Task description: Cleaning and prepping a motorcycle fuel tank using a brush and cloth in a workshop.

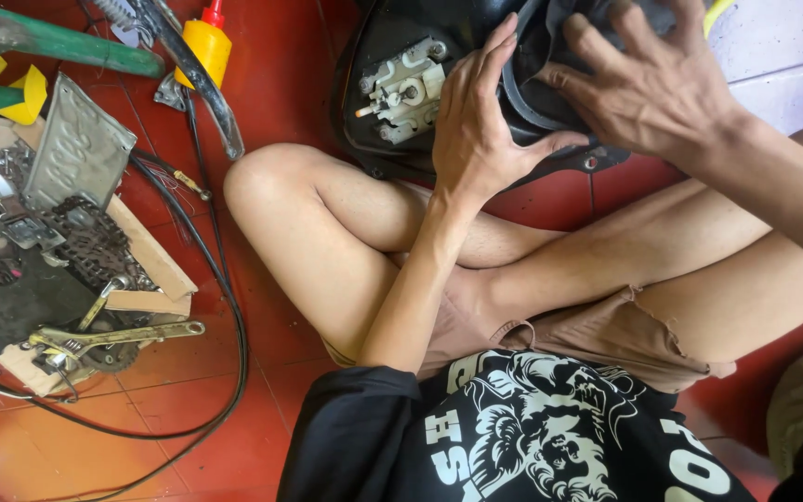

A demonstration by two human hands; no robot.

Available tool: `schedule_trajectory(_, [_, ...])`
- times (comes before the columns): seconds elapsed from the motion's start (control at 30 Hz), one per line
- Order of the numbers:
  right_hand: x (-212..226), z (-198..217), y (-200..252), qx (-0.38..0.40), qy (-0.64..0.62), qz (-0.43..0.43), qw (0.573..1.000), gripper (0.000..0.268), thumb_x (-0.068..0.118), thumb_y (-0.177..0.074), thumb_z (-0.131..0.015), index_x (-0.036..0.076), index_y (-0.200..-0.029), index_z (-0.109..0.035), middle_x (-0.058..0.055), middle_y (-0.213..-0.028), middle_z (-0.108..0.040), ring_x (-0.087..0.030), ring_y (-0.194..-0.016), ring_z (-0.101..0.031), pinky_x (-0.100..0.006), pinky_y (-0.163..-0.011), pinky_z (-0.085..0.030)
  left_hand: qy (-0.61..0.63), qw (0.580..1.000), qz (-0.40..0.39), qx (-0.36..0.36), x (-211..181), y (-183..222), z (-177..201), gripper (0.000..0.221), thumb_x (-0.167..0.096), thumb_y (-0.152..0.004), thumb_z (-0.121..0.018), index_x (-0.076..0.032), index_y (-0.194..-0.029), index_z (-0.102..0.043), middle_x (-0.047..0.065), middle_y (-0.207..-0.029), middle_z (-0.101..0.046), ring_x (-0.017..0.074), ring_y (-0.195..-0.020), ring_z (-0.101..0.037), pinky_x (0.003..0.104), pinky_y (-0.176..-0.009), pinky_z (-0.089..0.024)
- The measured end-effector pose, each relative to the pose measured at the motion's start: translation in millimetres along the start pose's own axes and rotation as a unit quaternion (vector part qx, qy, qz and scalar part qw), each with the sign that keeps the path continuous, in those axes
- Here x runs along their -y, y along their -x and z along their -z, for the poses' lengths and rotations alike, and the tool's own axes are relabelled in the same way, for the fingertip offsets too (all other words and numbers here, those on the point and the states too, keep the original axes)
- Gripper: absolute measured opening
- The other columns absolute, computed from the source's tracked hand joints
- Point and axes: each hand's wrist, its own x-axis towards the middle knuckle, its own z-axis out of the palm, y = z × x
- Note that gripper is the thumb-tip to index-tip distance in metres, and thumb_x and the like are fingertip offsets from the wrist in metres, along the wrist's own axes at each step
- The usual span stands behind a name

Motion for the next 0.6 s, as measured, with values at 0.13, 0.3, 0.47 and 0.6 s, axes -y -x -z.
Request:
schedule_trajectory(0.13, [0,2,-7,-0.023,0.001,0.024,0.999,0.072,0.073,-0.096,-0.053,0.040,-0.158,-0.067,-0.001,-0.155,-0.049,-0.025,-0.129,-0.047,-0.048,-0.100,-0.039,-0.010,1.000,-0.010,-0.007,3,1,-4,0.126,-0.073,-0.076,-0.096,-0.007,-0.156,-0.024,0.009,-0.165,-0.038,0.0289,-0.147,-0.059,0.044,-0.133,-0.049])
schedule_trajectory(0.3, [-2,4,-11,-0.024,0.077,0.043,0.996,0.061,0.058,-0.102,-0.061,0.046,-0.162,-0.059,0.004,-0.135,-0.048,-0.016,-0.132,-0.059,-0.043,-0.105,-0.041,-0.023,0.999,-0.023,-0.019,2,1,-4,0.129,-0.076,-0.078,-0.094,-0.010,-0.158,-0.019,0.008,-0.165,-0.038,0.0254,-0.148,-0.059,0.043,-0.134,-0.047])
schedule_trajectory(0.47, [5,26,-25,-0.018,0.199,0.056,0.978,0.030,0.052,-0.116,-0.053,0.045,-0.144,-0.059,0.014,-0.110,-0.049,0.000,-0.100,-0.057,-0.033,-0.107,-0.029,0.002,1.000,-0.006,-0.012,2,1,-2,0.131,-0.065,-0.070,-0.106,-0.009,-0.157,-0.025,0.008,-0.164,-0.040,0.0278,-0.147,-0.060,0.044,-0.133,-0.049])
schedule_trajectory(0.6, [6,40,-28,-0.018,0.173,0.045,0.984,0.031,0.049,-0.117,-0.053,0.046,-0.147,-0.060,0.017,-0.108,-0.055,0.002,-0.099,-0.061,-0.033,-0.113,-0.028,0.009,1.000,-0.009,-0.015,4,2,-3,0.131,-0.064,-0.069,-0.106,-0.009,-0.156,-0.025,0.009,-0.163,-0.042,0.0289,-0.146,-0.061,0.044,-0.132,-0.049])
